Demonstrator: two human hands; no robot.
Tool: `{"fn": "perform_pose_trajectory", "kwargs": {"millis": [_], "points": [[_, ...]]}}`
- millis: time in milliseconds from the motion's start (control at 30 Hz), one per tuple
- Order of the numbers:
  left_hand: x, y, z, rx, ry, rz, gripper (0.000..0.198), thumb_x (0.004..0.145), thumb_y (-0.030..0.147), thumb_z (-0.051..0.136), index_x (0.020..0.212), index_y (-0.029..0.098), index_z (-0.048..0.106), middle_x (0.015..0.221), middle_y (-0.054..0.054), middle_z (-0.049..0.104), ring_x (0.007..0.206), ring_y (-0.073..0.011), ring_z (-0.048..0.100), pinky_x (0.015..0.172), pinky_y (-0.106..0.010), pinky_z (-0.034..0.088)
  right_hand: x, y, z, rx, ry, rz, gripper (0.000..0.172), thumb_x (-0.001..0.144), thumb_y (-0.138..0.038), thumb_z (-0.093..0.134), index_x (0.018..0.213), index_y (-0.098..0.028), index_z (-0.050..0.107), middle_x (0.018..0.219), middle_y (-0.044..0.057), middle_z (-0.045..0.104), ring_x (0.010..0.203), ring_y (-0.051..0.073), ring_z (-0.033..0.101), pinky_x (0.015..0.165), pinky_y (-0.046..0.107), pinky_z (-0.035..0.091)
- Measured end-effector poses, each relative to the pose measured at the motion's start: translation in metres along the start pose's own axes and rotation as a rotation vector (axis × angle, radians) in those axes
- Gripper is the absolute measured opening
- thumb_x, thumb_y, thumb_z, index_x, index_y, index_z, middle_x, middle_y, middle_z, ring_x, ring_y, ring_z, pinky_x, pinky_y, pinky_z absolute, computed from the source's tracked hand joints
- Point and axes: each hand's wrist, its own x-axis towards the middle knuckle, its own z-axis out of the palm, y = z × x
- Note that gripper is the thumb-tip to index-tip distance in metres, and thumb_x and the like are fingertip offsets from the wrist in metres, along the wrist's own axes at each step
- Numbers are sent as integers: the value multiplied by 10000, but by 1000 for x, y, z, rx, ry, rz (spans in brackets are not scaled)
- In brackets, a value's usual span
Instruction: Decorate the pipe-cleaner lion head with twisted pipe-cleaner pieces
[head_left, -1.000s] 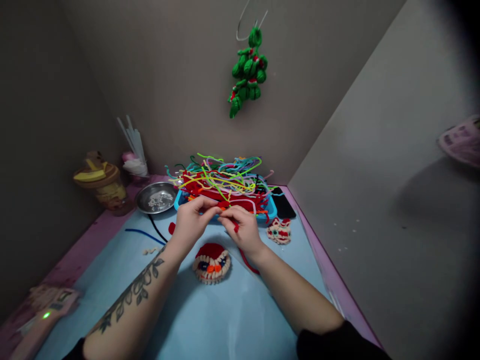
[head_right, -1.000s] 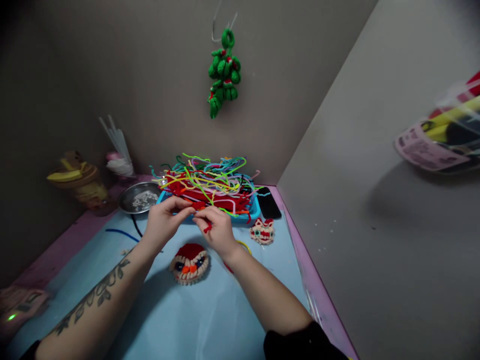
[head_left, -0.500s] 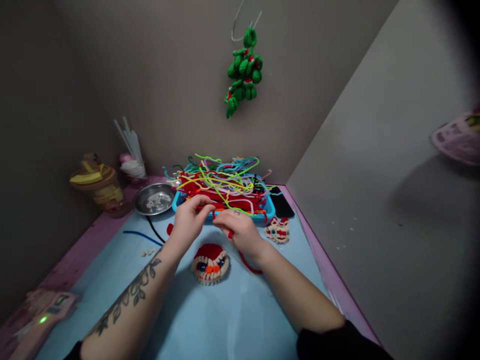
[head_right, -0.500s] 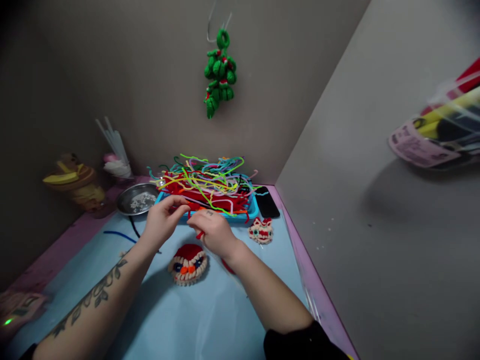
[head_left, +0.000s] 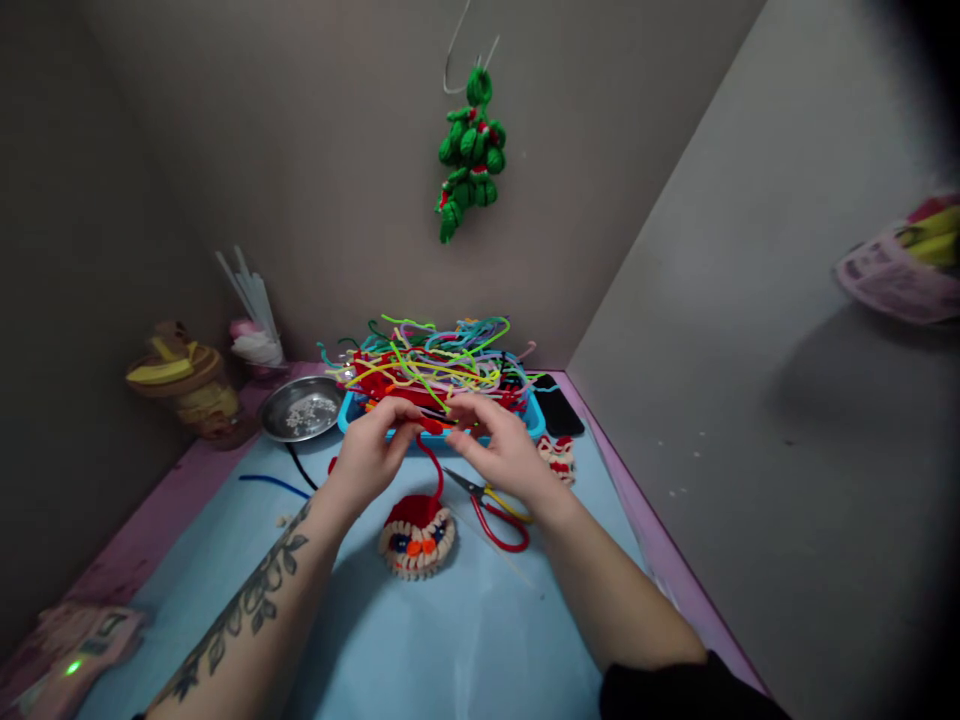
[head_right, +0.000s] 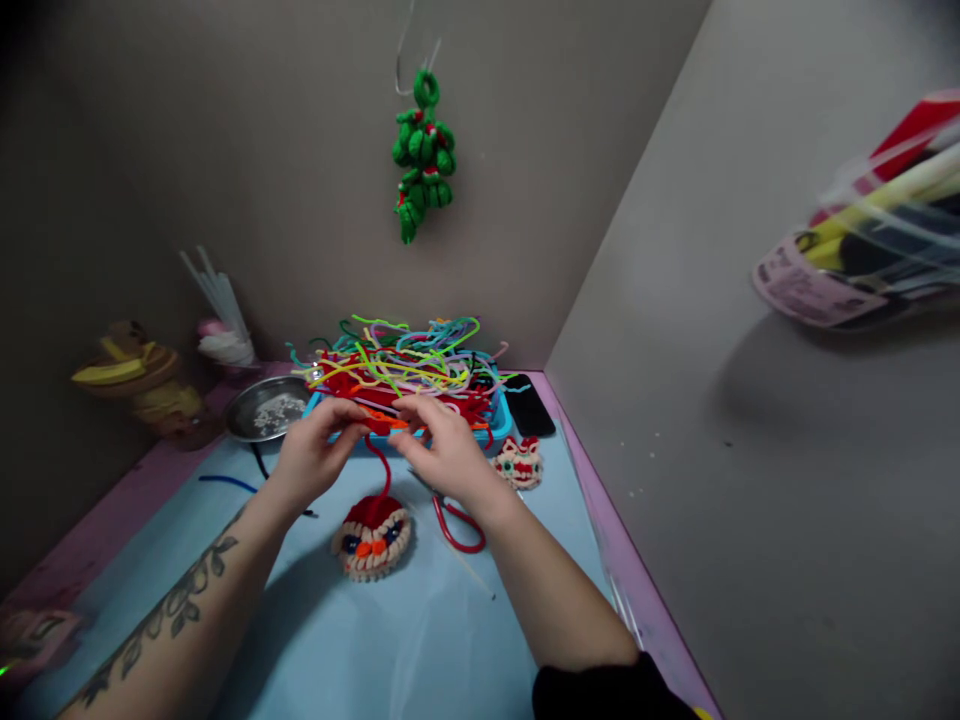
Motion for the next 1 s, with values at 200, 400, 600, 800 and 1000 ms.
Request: {"fn": "perform_pose_trajectory", "kwargs": {"millis": [200,400,600,800,1000], "points": [[-1,10,10,-204,-31,-126,165,807,210,606,937,209,504,875,-12,626,813,-147,630,736,-277,500,-3,-8,15,45,54,35,108,813,-182,622,892,-196,695,852,25,720,765,149,661,691,263,513],[1,18,19,-693,-66,-494,330,696,245,727,964,181,545,881,-18,623,809,-142,616,711,-266,508,-4,-4,15,-84,189,-76,114,829,-162,582,872,-194,683,838,33,704,786,159,645,722,275,507],[1,17,23,-904,-77,-778,303,624,331,798,790,137,636,650,12,607,576,-87,558,594,-218,471,-7,4,19,-265,254,-251,159,888,-164,508,944,-198,652,878,65,690,851,183,632,800,324,508],[-2,25,32,-1071,-12,-865,316,577,337,826,663,142,592,595,13,602,539,-78,550,546,-195,431,-13,15,28,-343,279,-330,204,895,-154,489,1012,-196,650,894,101,671,861,224,604,797,386,507],[-8,26,46,-1086,115,-817,332,608,361,808,664,137,569,593,39,565,520,-51,500,536,-177,401,-14,21,36,-336,324,-403,212,876,-106,502,989,-206,652,873,86,664,827,203,604,756,360,524]]}}
